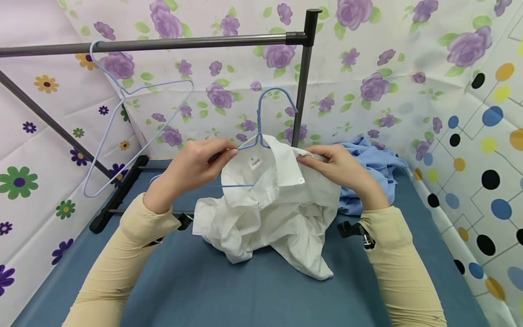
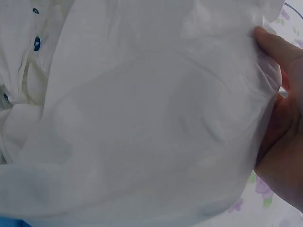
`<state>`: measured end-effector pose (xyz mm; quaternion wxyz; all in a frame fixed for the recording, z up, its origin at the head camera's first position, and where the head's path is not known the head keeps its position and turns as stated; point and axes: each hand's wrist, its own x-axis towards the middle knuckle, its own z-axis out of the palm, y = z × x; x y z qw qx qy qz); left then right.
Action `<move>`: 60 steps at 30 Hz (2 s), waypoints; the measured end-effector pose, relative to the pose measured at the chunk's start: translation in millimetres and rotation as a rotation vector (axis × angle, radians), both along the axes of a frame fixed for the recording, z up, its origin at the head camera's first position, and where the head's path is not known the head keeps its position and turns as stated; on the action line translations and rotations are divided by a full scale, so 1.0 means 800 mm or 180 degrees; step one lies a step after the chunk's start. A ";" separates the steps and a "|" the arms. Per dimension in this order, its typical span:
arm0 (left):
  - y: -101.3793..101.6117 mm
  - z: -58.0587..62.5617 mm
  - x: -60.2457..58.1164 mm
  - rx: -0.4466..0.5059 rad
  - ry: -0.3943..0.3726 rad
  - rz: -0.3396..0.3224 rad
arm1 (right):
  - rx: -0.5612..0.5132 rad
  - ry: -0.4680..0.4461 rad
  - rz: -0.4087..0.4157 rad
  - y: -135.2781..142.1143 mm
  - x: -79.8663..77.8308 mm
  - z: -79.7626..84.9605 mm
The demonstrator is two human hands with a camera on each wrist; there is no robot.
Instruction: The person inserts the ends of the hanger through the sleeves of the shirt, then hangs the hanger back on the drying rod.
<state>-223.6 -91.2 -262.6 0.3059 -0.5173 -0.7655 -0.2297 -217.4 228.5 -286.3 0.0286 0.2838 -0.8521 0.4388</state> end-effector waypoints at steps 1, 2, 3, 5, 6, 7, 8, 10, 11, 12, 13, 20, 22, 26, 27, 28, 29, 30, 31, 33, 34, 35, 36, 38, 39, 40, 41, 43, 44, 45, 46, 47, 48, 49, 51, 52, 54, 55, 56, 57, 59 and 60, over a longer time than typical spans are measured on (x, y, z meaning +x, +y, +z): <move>0.000 0.000 0.000 -0.0005 0.0012 -0.0004 | -0.0040 -0.0002 0.0008 0.000 -0.002 -0.001; 0.001 0.000 0.000 -0.0013 0.0024 -0.0010 | -0.0079 0.0016 0.0026 0.000 -0.004 -0.004; 0.002 0.001 0.000 -0.0023 0.0035 -0.0019 | -0.0119 0.0044 0.0046 0.000 -0.007 -0.006; 0.003 0.001 0.000 -0.0044 0.0064 -0.0022 | -0.0183 0.0144 0.0084 0.001 -0.011 -0.010; 0.004 0.001 0.001 -0.0049 0.0068 -0.0025 | -0.0197 0.0221 0.0103 0.001 -0.013 -0.012; 0.005 0.001 0.001 -0.0050 0.0068 -0.0027 | -0.0204 0.0304 0.0115 0.001 -0.015 -0.013; 0.006 0.001 0.001 -0.0049 0.0062 -0.0027 | -0.0216 0.0377 0.0128 0.001 -0.016 -0.013; 0.007 0.001 0.001 -0.0040 0.0058 -0.0029 | -0.0241 0.0491 0.0153 -0.001 -0.017 -0.012; 0.008 0.001 0.001 -0.0036 0.0054 -0.0035 | -0.0252 0.0525 0.0162 -0.003 -0.016 -0.011; 0.009 0.001 0.001 -0.0032 0.0049 -0.0045 | -0.0265 0.0551 0.0165 -0.004 -0.016 -0.010; 0.010 0.001 0.001 -0.0032 0.0052 -0.0048 | -0.0278 0.0566 0.0158 -0.005 -0.015 -0.009; 0.018 0.003 0.002 -0.0035 0.0077 -0.0062 | -0.0328 0.0753 0.0109 -0.015 -0.012 -0.003; 0.019 0.003 0.003 -0.0030 0.0076 -0.0064 | -0.0328 0.0832 0.0104 -0.018 -0.012 -0.001; 0.023 0.003 0.005 -0.0022 0.0070 -0.0068 | -0.0270 0.0948 0.0071 -0.022 -0.014 0.002; 0.024 0.003 0.005 -0.0021 0.0063 -0.0070 | -0.0253 0.0963 0.0062 -0.023 -0.014 0.003; 0.025 0.002 0.005 -0.0020 0.0053 -0.0073 | -0.0241 0.0969 0.0054 -0.024 -0.015 0.003; 0.025 0.002 0.005 -0.0021 0.0051 -0.0069 | -0.0244 0.0961 0.0045 -0.024 -0.015 0.004; 0.026 0.002 0.005 -0.0019 0.0043 -0.0068 | -0.0248 0.0954 0.0033 -0.025 -0.016 0.004; 0.026 0.002 0.005 -0.0015 0.0043 -0.0063 | -0.0259 0.0939 0.0020 -0.027 -0.016 0.005; 0.027 0.002 0.005 -0.0001 0.0028 -0.0066 | -0.0300 0.0917 0.0008 -0.028 -0.017 0.006; 0.027 0.003 0.005 0.0009 0.0030 -0.0069 | -0.0325 0.0914 0.0007 -0.029 -0.017 0.007; 0.027 0.003 0.005 0.0015 0.0030 -0.0069 | -0.0355 0.0916 0.0020 -0.030 -0.017 0.008; 0.027 0.002 0.005 0.0018 0.0029 -0.0069 | -0.0386 0.0920 0.0051 -0.032 -0.016 0.009; 0.027 0.002 0.005 0.0019 0.0031 -0.0068 | -0.0432 0.0939 0.0114 -0.034 -0.016 0.012; 0.027 0.001 0.005 0.0021 0.0036 -0.0072 | -0.0449 0.0945 0.0156 -0.035 -0.015 0.013; 0.027 0.001 0.005 0.0021 0.0039 -0.0073 | -0.0449 0.0959 0.0185 -0.036 -0.015 0.014; 0.027 0.001 0.005 0.0018 0.0043 -0.0069 | -0.0451 0.0974 0.0217 -0.037 -0.014 0.015; 0.028 0.001 0.006 0.0019 0.0051 -0.0063 | -0.0444 0.0986 0.0243 -0.039 -0.014 0.015; 0.028 0.001 0.006 0.0019 0.0053 -0.0058 | -0.0449 0.0984 0.0270 -0.040 -0.014 0.015; 0.028 0.001 0.007 0.0019 0.0055 -0.0052 | -0.0454 0.0985 0.0301 -0.041 -0.014 0.015; 0.028 0.000 0.007 0.0016 0.0055 -0.0041 | -0.0444 0.1005 0.0319 -0.042 -0.014 0.015; 0.028 0.000 0.007 0.0015 0.0055 -0.0031 | -0.0454 0.1008 0.0353 -0.043 -0.014 0.015; 0.028 -0.001 0.007 0.0016 0.0053 -0.0026 | -0.0454 0.1018 0.0375 -0.044 -0.014 0.015; 0.028 -0.001 0.007 0.0014 0.0055 -0.0017 | -0.0451 0.1041 0.0395 -0.046 -0.014 0.015; 0.028 -0.002 0.007 0.0003 0.0064 -0.0015 | -0.0455 0.1068 0.0416 -0.049 -0.013 0.016; 0.029 -0.003 0.007 -0.0004 0.0067 -0.0021 | -0.0459 0.1083 0.0417 -0.050 -0.012 0.016; 0.032 -0.003 0.007 -0.0027 0.0084 -0.0043 | -0.0463 0.1115 0.0420 -0.054 -0.006 0.021; 0.033 -0.003 0.007 -0.0042 0.0084 -0.0051 | -0.0465 0.1109 0.0421 -0.056 -0.003 0.023; 0.035 -0.003 0.007 -0.0052 0.0078 -0.0066 | -0.0469 0.1093 0.0416 -0.058 0.001 0.026; 0.036 -0.003 0.008 -0.0062 0.0066 -0.0075 | -0.0463 0.1086 0.0403 -0.060 0.004 0.028; 0.038 -0.004 0.008 -0.0066 0.0050 -0.0082 | -0.0462 0.1074 0.0371 -0.065 0.011 0.033; 0.039 -0.005 0.008 -0.0067 0.0037 -0.0079 | -0.0461 0.1058 0.0347 -0.067 0.012 0.034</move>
